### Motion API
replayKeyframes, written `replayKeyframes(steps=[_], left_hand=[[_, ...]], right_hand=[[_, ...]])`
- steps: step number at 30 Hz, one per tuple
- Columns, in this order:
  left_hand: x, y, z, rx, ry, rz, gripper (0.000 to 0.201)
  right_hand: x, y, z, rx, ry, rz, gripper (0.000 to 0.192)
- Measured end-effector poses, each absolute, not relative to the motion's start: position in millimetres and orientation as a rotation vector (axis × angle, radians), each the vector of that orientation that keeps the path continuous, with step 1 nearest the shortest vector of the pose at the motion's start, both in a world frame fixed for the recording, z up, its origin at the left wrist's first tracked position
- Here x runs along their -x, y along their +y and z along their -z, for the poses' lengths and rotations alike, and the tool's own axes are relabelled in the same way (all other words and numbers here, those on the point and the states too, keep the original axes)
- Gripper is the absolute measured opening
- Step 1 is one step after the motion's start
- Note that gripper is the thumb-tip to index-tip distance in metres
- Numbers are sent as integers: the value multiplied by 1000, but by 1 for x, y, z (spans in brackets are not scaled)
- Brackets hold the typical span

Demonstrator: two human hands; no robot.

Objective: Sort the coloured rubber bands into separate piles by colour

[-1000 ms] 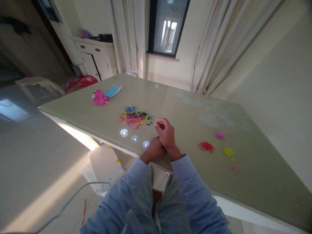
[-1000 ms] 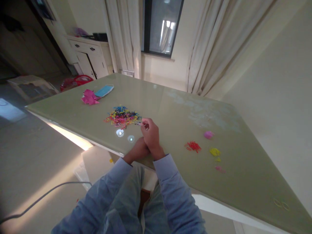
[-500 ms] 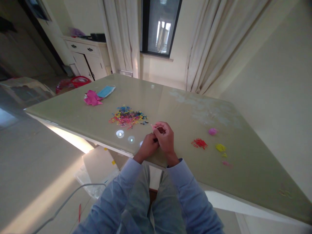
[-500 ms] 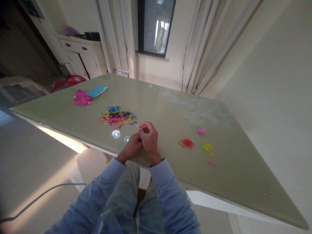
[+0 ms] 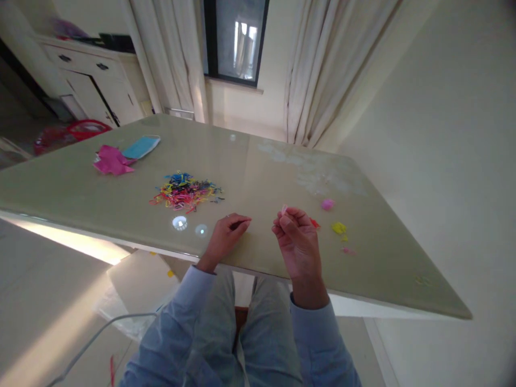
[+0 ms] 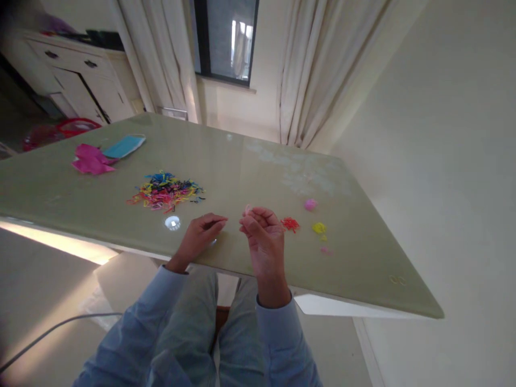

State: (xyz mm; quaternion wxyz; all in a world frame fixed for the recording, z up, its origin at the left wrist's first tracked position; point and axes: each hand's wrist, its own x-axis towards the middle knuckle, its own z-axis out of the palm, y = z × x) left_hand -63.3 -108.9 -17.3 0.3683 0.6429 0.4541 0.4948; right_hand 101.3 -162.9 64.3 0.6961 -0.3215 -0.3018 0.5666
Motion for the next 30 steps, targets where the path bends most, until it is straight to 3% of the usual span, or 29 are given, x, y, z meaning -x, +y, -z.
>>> replayKeyframes(steps=[13, 23, 30], left_hand=[[72, -119, 7, -1526, 1236, -1226, 32], [74, -121, 7, -1500, 1273, -1212, 34], [75, -122, 8, -1481, 1287, -1201, 35]], right_hand=[[-170, -217, -53, 897, -643, -1054, 26], [-293, -215, -11, 1481, -602, -410, 42], [-316, -212, 5, 1720, -819, -317, 39]])
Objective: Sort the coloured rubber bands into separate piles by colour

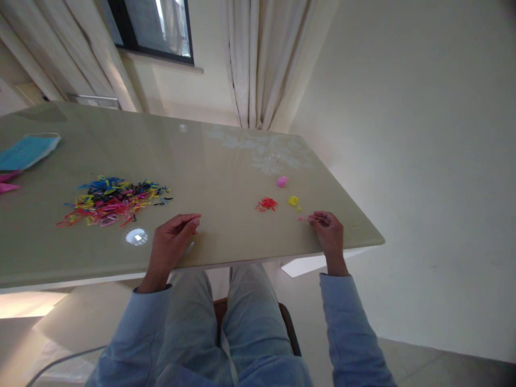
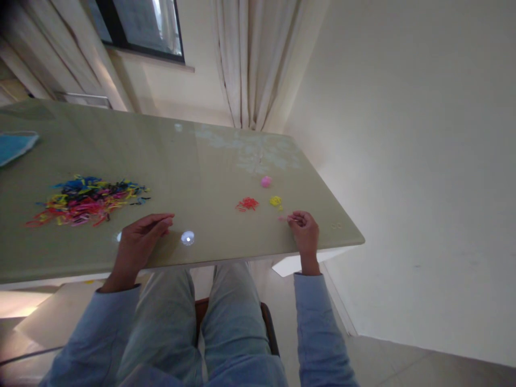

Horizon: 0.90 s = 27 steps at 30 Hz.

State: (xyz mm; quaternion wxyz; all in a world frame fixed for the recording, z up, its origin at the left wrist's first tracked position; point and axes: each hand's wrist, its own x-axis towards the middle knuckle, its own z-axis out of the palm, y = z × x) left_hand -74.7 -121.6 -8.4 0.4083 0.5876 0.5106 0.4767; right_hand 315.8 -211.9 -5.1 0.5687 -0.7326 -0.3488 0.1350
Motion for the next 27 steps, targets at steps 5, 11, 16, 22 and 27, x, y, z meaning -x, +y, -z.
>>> replayKeyframes(steps=[5, 11, 16, 22, 27], left_hand=[[74, -121, 8, -1487, 1297, -1198, 36], [75, -120, 11, -1479, 1299, -1199, 37], [75, -122, 8, -1497, 1296, -1199, 35], [73, -123, 5, -1517, 1273, -1210, 35], [73, -122, 4, -1518, 1246, -1208, 34]], right_hand=[[-308, -208, 10, 1813, -880, -185, 40], [-307, -209, 14, 1813, -877, -118, 36], [-288, -210, 6, 1746, -881, -155, 34], [-229, -194, -4, 1608, -1169, -413, 27], [-204, -177, -4, 1566, -1355, -490, 25]])
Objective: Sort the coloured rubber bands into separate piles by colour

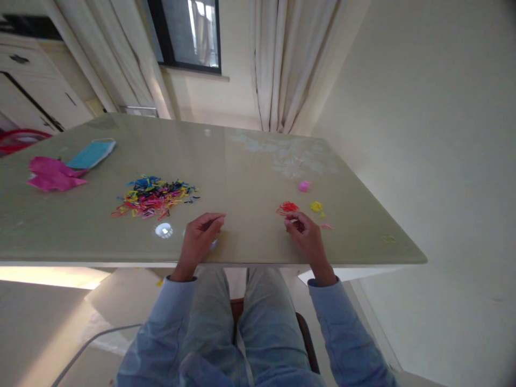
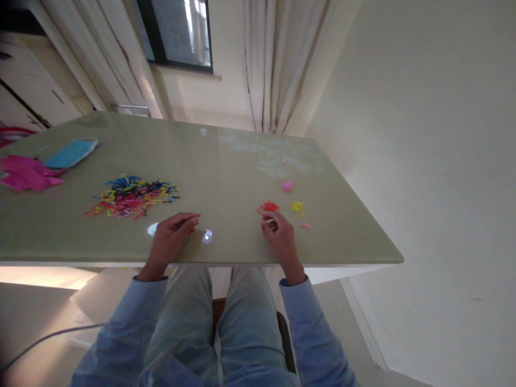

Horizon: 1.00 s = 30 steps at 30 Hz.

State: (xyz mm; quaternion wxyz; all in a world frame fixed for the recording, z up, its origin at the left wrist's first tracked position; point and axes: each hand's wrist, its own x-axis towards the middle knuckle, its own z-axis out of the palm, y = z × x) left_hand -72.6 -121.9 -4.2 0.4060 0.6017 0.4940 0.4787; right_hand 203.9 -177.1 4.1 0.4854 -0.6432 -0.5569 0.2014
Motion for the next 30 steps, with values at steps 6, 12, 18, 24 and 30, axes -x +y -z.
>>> replayKeyframes(steps=[6, 12, 18, 24, 30], left_hand=[[71, -121, 8, -1480, 1207, -1222, 31], [70, -119, 9, -1379, 1148, -1263, 29], [94, -118, 8, -1329, 1210, -1341, 31], [160, -101, 9, -1546, 1723, -1420, 31], [206, -86, -5, -1931, 2176, -1038, 31]], right_hand=[[-191, -158, -7, 1542, -1554, -528, 22], [-160, -138, -1, 1430, -1780, -620, 23], [-159, -140, 10, 1401, -1819, -566, 24], [-162, -144, 10, 1388, -1867, -541, 24], [-159, -144, 8, 1370, -1880, -530, 25]])
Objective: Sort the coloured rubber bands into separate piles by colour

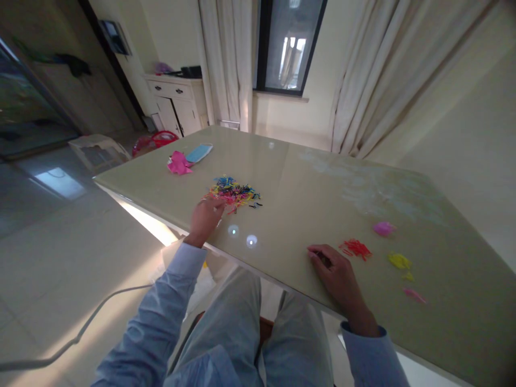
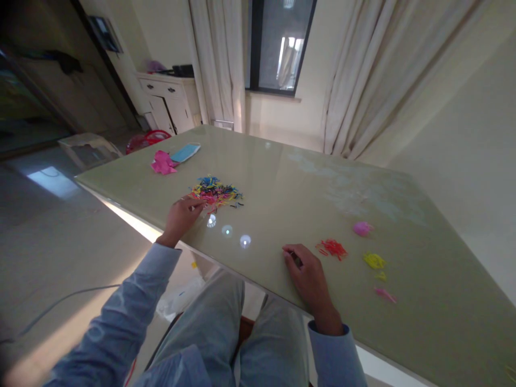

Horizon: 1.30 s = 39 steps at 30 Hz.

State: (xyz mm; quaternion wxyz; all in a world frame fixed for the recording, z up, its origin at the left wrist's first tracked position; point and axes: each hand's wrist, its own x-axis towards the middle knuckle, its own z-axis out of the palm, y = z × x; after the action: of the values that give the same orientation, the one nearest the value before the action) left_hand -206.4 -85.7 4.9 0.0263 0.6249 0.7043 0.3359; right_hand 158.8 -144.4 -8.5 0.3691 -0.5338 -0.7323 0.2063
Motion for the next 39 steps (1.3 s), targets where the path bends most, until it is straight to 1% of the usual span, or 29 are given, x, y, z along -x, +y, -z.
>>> replayKeyframes(steps=[4, 9, 19, 32, 39], left_hand=[[206, -78, -11, -2121, 2111, -736, 32], [203, -71, -13, -2188, 2077, -562, 30], [197, -72, -8, -2103, 2140, -564, 27], [203, -64, -8, -2205, 2101, -351, 22], [204, -65, -5, -2188, 2103, -471, 25]], right_hand=[[-159, -145, 9, 1369, -1885, -522, 25], [-160, -145, 10, 1366, -1888, -519, 25], [-161, -144, 12, 1377, -1902, -504, 25], [-161, -144, 12, 1381, -1907, -501, 27], [-162, -144, 13, 1383, -1903, -491, 28]])
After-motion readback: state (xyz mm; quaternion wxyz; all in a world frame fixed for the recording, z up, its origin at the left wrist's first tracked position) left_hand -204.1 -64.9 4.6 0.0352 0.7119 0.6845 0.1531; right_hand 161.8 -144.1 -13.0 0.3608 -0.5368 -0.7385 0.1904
